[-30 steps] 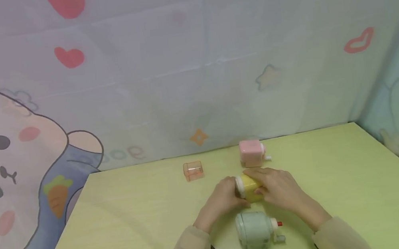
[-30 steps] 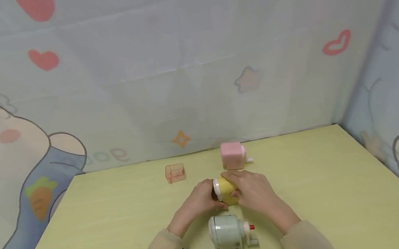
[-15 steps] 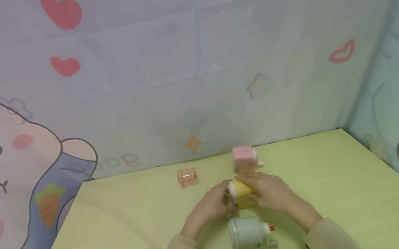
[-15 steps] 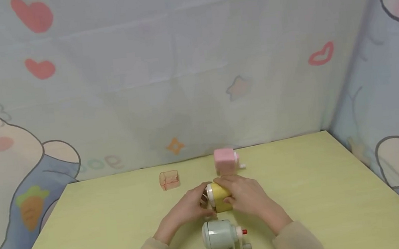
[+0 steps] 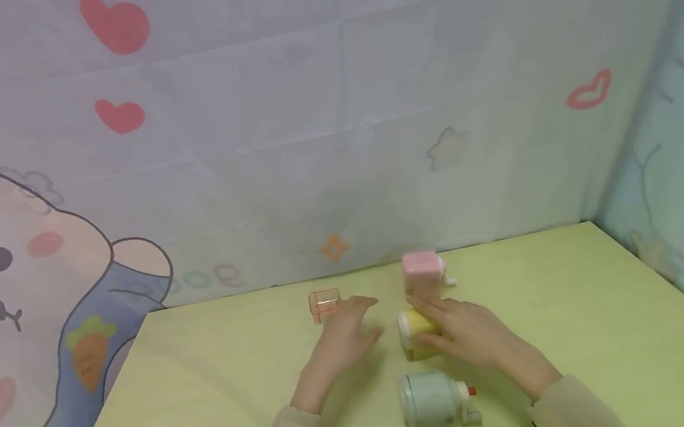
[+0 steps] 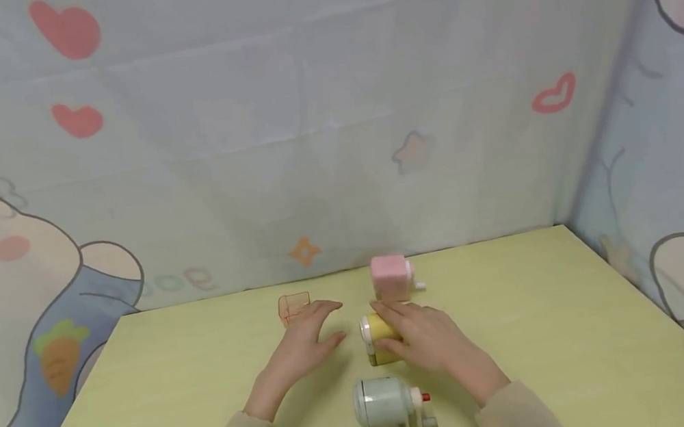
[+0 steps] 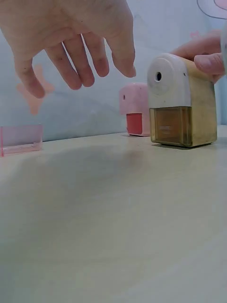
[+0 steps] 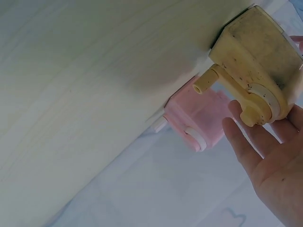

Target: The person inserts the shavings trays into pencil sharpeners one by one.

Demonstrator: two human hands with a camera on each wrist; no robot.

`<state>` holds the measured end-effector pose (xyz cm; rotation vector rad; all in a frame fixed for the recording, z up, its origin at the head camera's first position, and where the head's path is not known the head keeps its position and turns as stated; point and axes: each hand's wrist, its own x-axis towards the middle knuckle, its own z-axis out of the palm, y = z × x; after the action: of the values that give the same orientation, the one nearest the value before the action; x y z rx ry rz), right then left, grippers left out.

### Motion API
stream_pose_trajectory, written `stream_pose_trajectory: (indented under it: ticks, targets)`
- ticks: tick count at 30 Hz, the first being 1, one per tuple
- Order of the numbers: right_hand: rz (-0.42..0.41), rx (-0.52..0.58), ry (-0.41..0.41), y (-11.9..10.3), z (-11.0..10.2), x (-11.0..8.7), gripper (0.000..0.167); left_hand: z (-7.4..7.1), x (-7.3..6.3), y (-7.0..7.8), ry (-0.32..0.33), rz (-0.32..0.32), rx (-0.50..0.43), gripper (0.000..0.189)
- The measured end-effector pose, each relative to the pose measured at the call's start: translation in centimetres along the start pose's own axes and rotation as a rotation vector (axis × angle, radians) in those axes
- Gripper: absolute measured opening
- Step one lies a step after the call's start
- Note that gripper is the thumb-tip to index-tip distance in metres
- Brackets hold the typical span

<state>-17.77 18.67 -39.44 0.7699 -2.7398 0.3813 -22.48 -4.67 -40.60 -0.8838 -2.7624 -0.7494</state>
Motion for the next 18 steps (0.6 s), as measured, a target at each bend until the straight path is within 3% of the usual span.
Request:
stream_pose_trajectory:
  ticks: [6, 12, 18]
  targets:
    - [0.046, 0.068, -0.035, 0.5, -0.1, 0.0, 0.052, -0.3, -0.5, -0.9, 0.043, -0.033, 0.061, 0.054]
    - [0.128, 0.186, -0.061, 1.3, -1.6, -0.4, 0.051, -1.1, -1.0, -2.1, 0.002, -0.124, 0.064, 0.072]
    - [0.141, 0.273, -0.054, 2.5, -3.0, 0.1, 0.043, -2.3, -1.2, -4.1, -0.038, -0.231, 0.004, 0.089]
